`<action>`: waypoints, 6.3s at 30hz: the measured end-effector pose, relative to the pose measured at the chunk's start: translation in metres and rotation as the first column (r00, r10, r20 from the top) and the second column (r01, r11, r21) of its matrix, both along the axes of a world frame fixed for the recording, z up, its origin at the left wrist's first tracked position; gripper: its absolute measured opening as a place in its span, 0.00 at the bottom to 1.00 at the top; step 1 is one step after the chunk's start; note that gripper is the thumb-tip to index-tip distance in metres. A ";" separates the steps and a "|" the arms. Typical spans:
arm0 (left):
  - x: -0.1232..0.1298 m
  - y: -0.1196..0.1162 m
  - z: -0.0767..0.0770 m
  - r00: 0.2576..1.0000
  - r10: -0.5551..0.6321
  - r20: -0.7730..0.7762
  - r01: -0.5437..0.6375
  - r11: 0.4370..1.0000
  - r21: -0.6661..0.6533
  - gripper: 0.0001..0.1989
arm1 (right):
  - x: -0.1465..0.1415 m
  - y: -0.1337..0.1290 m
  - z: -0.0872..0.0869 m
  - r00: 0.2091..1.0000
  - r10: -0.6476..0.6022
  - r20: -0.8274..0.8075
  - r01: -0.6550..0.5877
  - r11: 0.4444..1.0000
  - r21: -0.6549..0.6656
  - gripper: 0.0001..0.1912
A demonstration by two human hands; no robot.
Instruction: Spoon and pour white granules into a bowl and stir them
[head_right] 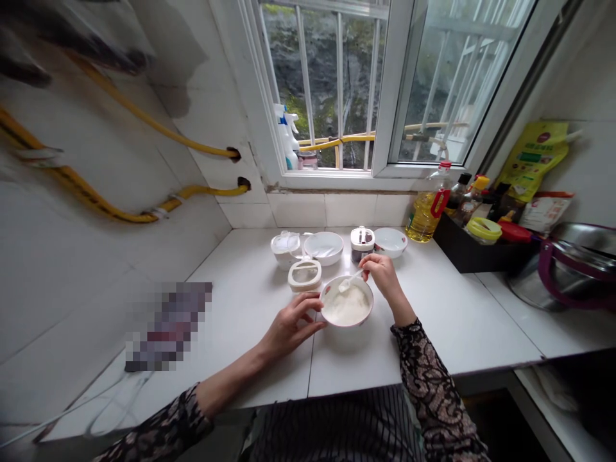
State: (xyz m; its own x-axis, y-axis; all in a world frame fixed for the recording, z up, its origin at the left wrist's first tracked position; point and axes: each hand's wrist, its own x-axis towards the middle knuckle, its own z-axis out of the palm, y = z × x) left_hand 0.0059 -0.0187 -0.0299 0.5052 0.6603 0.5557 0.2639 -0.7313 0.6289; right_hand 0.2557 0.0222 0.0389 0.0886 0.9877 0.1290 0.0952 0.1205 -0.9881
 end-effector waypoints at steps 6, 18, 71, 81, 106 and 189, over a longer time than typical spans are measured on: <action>0.000 0.000 0.000 1.000 -0.003 0.003 0.003 1.000 -0.007 0.09 | 0.002 0.004 0.001 0.996 0.020 -0.087 -0.022 1.000 -0.016 0.05; 0.000 0.001 -0.002 1.000 0.008 -0.003 -0.008 1.000 -0.010 0.09 | -0.022 0.002 0.003 0.988 0.032 -0.150 -0.023 0.998 0.063 0.08; 0.000 0.001 -0.002 1.000 -0.006 0.007 0.006 1.000 -0.026 0.10 | -0.017 0.000 -0.002 0.982 0.090 -0.167 -0.083 0.995 0.049 0.05; 0.000 0.001 -0.004 1.000 0.007 0.001 -0.007 1.000 -0.028 0.09 | -0.060 -0.012 0.004 0.862 0.028 0.507 -0.324 0.798 0.508 0.08; 0.000 0.000 -0.001 1.000 -0.008 0.000 0.008 0.999 -0.039 0.09 | -0.012 -0.012 -0.001 0.824 0.032 0.565 -0.216 0.941 0.262 0.12; 0.001 0.001 0.000 1.000 -0.013 0.015 0.013 1.000 -0.001 0.09 | -0.012 -0.008 -0.005 0.988 0.052 -0.146 -0.054 0.998 -0.014 0.07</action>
State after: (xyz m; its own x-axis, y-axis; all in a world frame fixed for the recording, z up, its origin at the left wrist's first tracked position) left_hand 0.0067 -0.0182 -0.0302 0.5053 0.6543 0.5626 0.2452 -0.7340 0.6334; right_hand 0.2436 0.0142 0.0336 0.0525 0.9935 0.1011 -0.0556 0.1040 -0.9930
